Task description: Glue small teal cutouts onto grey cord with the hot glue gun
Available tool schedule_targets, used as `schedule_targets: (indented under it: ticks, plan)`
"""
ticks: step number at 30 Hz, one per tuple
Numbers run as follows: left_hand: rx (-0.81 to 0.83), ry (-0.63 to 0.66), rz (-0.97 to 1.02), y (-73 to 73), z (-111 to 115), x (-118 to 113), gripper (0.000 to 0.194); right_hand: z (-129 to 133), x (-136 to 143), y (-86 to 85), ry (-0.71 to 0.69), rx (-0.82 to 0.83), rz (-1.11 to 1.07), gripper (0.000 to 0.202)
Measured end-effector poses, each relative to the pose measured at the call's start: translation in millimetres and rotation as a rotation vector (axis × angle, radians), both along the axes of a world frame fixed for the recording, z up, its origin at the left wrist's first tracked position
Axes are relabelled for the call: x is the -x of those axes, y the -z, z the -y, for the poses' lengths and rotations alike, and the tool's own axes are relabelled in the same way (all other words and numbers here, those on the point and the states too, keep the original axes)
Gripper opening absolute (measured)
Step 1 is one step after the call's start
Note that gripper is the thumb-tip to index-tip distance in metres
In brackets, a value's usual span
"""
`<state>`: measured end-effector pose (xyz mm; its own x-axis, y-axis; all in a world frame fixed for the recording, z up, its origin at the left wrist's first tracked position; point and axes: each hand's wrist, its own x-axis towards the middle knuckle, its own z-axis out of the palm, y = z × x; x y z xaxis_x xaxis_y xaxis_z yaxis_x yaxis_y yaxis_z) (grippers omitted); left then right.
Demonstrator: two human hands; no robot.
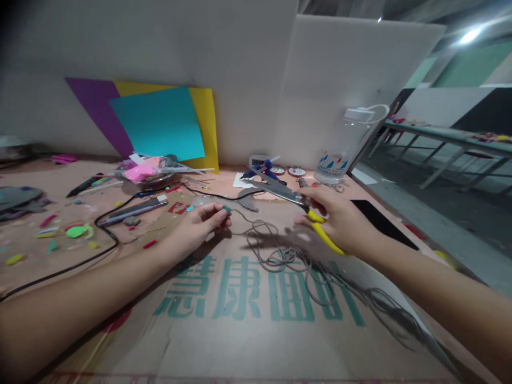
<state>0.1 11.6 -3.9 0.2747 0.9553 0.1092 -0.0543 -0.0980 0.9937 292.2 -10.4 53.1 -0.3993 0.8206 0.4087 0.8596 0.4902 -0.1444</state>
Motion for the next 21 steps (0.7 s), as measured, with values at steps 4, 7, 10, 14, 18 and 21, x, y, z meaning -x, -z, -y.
schedule_targets:
  ticks: [4,7,10,14,18,21]
  plan:
    - [-0.066,-0.003,-0.045,0.7,-2.3,2.8,0.025,-27.2,24.1,12.6,-0.019,-0.107,0.058,0.038]
    - [-0.100,0.004,-0.057,2.2,-3.7,4.2,0.023,-37.7,19.1,29.2,-0.038,-0.175,0.083,0.036]
    - [-0.110,0.003,-0.054,2.6,-4.3,4.3,0.023,-38.6,8.6,39.7,-0.043,-0.246,0.137,0.036]
    - [-0.082,-0.015,-0.029,0.6,-3.9,3.0,0.024,-37.4,3.6,41.9,-0.040,-0.292,0.160,0.034]
    - [-0.033,-0.010,0.023,-0.6,-4.2,2.5,0.026,-39.9,5.0,42.2,-0.089,-0.383,0.222,0.035]
    - [0.001,-0.001,0.060,-0.3,-5.8,3.0,0.028,-42.7,4.0,44.4,-0.131,-0.475,0.248,0.036]
